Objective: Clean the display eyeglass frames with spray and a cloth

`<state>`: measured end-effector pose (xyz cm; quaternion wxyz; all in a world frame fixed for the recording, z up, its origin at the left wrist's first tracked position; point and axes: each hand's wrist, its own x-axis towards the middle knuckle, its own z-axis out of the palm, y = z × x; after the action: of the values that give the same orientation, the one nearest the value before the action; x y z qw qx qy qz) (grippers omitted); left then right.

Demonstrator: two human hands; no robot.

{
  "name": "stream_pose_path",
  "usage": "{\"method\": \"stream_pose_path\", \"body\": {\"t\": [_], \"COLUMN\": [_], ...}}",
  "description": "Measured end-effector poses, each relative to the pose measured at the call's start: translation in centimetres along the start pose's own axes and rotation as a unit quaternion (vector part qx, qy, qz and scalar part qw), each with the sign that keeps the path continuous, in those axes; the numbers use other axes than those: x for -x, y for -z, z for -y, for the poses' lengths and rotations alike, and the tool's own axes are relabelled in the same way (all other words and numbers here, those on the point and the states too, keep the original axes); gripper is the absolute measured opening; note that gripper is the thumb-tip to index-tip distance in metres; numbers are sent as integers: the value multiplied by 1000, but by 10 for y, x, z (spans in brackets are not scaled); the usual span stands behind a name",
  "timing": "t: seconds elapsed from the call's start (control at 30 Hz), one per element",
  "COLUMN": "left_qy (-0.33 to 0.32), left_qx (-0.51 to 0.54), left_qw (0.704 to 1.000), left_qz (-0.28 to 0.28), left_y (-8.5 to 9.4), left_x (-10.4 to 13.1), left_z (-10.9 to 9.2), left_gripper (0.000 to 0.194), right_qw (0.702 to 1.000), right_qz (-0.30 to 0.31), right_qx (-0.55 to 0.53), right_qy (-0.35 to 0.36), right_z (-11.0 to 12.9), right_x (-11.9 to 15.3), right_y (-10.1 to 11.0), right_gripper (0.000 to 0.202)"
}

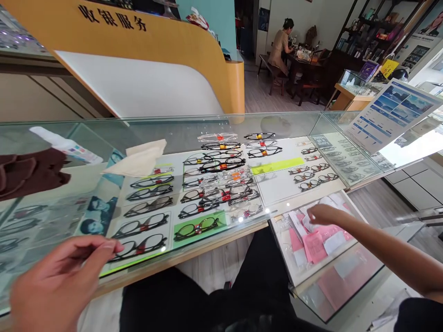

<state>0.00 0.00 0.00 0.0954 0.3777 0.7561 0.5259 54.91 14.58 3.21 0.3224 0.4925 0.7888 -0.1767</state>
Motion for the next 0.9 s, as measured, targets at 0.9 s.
{"method": "stream_pose_path", "body": {"t": [0.9], "left_qy": [-9], "left_qx": [73], "left_qw": [996], "left_qz": [53], "left_y": [-1], "left_x": [6], "left_z": [-32], "left_gripper": [23], "right_qw": [937], "right_qz": [-292], "right_qx": [-43], "right_qy": [188], "right_z": [39], "right_x": [38], "right_y": [141], "right_gripper": [51]}}
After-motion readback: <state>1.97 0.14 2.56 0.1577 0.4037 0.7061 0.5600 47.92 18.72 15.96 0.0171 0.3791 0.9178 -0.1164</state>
